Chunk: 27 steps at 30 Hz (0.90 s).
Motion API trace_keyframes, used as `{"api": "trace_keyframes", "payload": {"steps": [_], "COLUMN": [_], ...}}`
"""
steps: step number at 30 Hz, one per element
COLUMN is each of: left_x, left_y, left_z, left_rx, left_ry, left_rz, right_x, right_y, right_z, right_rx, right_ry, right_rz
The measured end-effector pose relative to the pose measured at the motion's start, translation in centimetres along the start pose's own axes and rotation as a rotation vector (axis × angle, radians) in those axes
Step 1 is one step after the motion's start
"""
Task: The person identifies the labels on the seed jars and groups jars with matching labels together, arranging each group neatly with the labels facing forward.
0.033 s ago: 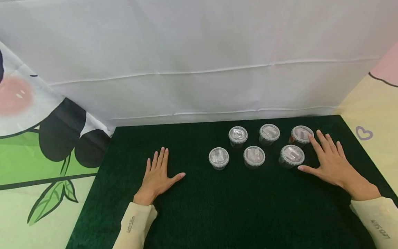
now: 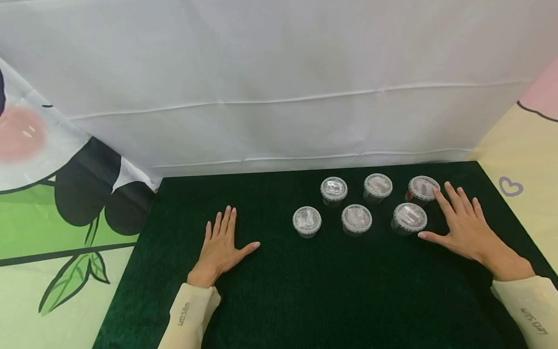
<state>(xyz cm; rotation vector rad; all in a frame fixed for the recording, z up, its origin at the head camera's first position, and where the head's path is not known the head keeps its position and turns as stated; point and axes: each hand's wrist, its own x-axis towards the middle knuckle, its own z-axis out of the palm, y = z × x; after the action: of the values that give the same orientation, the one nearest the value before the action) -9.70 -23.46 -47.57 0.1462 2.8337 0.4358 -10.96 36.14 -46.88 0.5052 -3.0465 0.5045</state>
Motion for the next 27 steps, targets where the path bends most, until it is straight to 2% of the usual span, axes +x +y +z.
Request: {"api": "trace_keyframes", "payload": {"steps": [15, 27], "left_x": [0.0, 0.1], "left_y": [1.0, 2.7], "left_z": [-0.4, -0.1], "left_rx": [-0.025, -0.115], "left_ry": [0.001, 0.030], "left_rz": [0.016, 0.055], "right_x": [-0.3, 0.9], "right_y": [-0.5, -4.1], "right_z": [-0.7, -1.3], "right_rx": [0.024, 0.103], "right_ry": [0.071, 0.164], "right_rz": [-0.042, -0.131]}}
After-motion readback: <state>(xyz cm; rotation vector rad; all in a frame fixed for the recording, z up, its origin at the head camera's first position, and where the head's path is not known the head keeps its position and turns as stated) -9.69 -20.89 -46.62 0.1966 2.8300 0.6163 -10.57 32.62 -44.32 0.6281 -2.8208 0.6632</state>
